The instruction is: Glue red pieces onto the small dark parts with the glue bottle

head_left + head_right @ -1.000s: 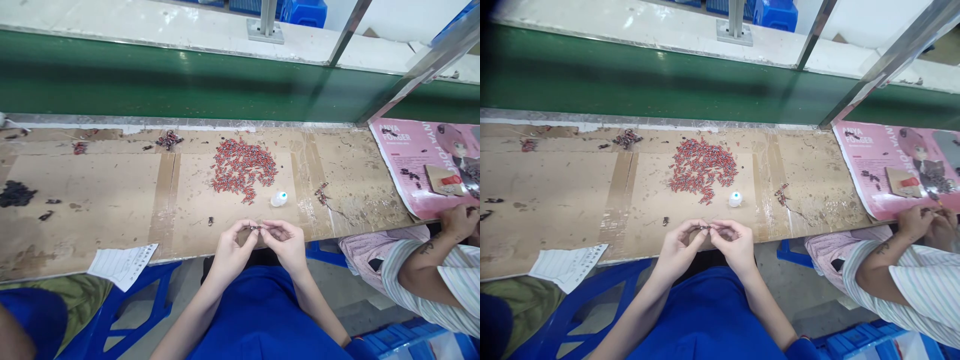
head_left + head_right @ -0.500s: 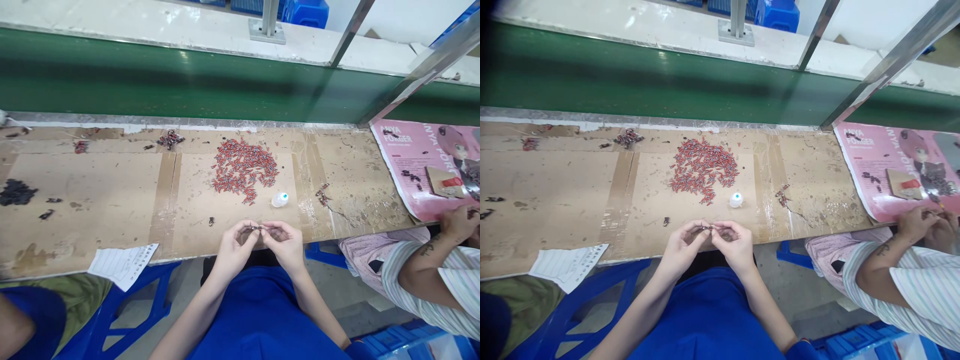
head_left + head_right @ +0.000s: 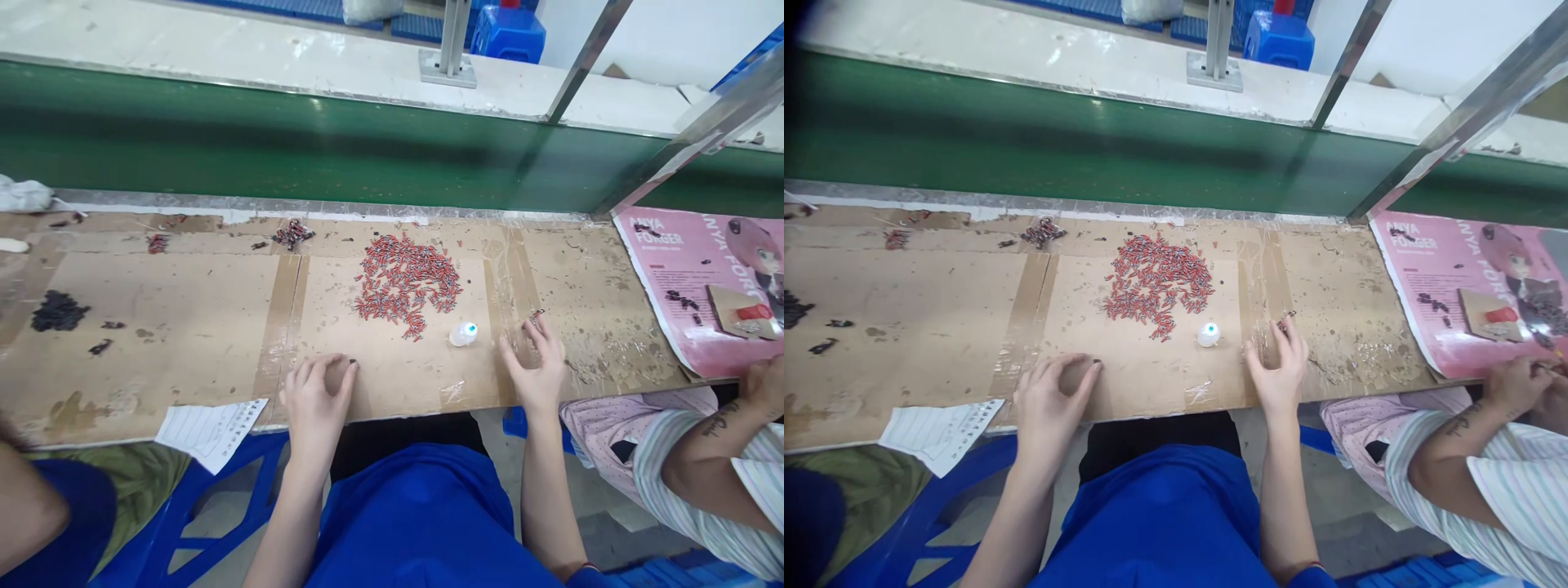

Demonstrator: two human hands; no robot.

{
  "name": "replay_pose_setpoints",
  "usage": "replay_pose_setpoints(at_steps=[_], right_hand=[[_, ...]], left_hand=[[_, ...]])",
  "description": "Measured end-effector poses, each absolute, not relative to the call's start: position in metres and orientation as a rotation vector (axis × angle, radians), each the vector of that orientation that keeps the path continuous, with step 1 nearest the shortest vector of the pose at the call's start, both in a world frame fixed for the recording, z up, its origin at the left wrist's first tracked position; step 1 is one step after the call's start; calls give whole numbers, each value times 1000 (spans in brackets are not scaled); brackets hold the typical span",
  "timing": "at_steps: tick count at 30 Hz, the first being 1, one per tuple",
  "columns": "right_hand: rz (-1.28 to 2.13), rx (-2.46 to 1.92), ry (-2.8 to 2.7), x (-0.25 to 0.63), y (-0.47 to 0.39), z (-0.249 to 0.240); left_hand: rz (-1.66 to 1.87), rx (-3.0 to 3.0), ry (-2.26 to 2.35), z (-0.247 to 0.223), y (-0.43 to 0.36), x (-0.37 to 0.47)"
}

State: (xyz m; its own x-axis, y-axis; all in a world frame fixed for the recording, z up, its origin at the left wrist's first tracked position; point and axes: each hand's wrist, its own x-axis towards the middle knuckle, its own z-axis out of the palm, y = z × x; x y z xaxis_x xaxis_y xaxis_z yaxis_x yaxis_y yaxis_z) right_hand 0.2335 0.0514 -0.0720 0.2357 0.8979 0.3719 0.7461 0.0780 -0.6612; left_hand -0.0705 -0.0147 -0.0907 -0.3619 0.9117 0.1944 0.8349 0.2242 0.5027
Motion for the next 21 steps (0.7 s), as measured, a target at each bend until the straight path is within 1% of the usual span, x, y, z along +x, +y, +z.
replay_pose_setpoints(at_steps=[4, 8, 12, 14, 18, 21], right_hand=[[387, -1552, -1818, 202, 51, -78], [593, -1475, -1782, 182, 58, -86], [1065, -1358, -1498, 177, 56, -88], [1244, -1293, -1297, 174, 51, -86], [1328, -1184, -951, 163, 44, -81], [1345, -1213, -815, 154, 44, -79]], left_hand=[[810, 1834, 2275, -99, -17, -73], [835, 2002, 2189, -104, -15, -66], [873, 2121, 2009, -108, -7, -51], [896, 2140, 1929, -109, -4, -43], [960, 2024, 1890, -108, 0, -34], [1033, 1942, 1832, -104, -2, -34]])
